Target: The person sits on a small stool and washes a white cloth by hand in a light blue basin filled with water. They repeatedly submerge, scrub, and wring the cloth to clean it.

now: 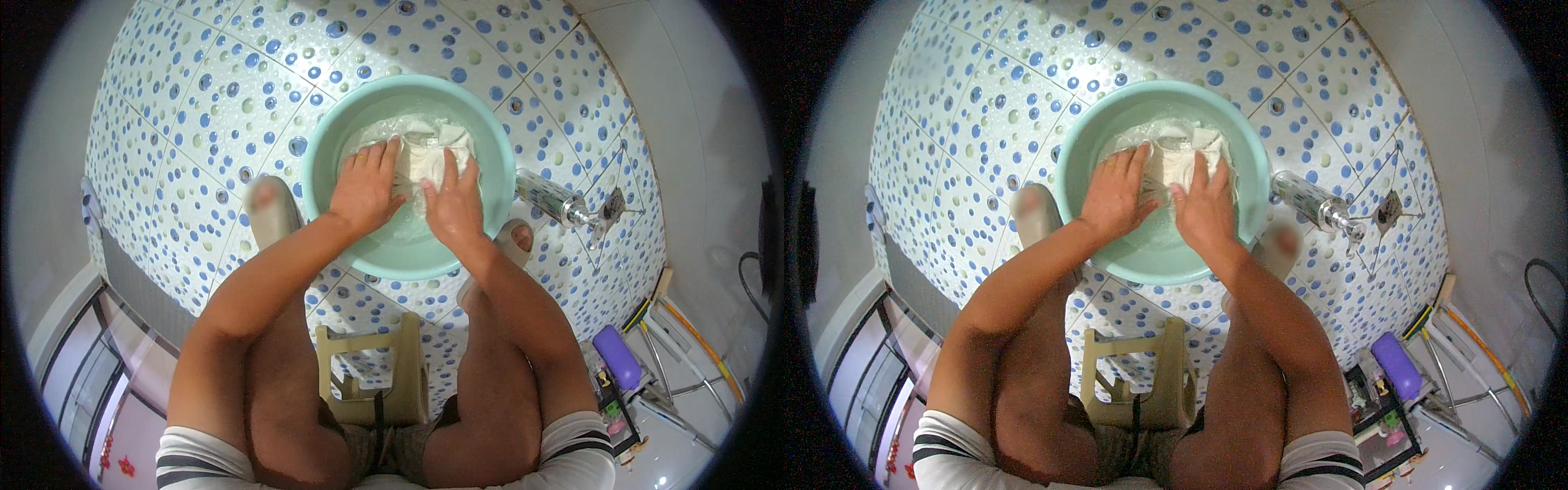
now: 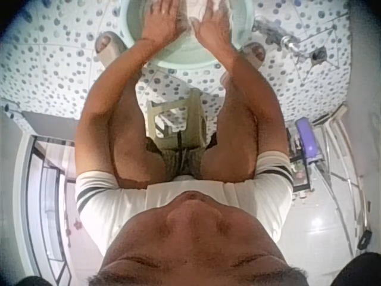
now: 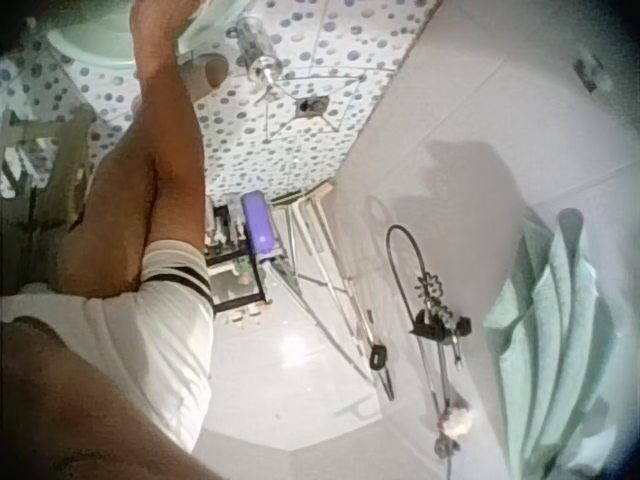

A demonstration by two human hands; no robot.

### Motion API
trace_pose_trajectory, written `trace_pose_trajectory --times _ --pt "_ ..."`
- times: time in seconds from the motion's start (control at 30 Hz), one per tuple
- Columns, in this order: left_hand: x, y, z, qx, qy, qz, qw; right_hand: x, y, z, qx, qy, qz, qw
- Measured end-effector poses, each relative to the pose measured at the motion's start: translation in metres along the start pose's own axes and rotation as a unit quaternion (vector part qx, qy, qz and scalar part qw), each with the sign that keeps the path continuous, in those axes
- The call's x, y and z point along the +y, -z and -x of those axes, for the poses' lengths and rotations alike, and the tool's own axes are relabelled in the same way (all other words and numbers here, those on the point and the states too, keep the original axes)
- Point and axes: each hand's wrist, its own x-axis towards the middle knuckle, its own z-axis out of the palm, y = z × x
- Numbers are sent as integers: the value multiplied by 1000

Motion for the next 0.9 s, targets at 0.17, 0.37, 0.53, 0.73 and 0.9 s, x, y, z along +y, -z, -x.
trace_pose_trajectory --times 0.17,0.37,0.53,0.73,0.9 --pt "-13 -48 -9 -93 -34 -236 967 -3 -18 -22 -215 11 142 966" --pt "-22 -62 -35 -207 -41 -296 932 20 -43 -32 -203 42 230 951" --pt "-30 -40 -18 -76 -47 -53 995 11 -1 -35 -224 11 71 972" --pt "-43 -17 -8 -22 42 7 999 21 39 -4 -207 -102 -54 972" --pt "-15 9 -1 12 56 99 993 18 60 -16 -300 -132 -296 897"
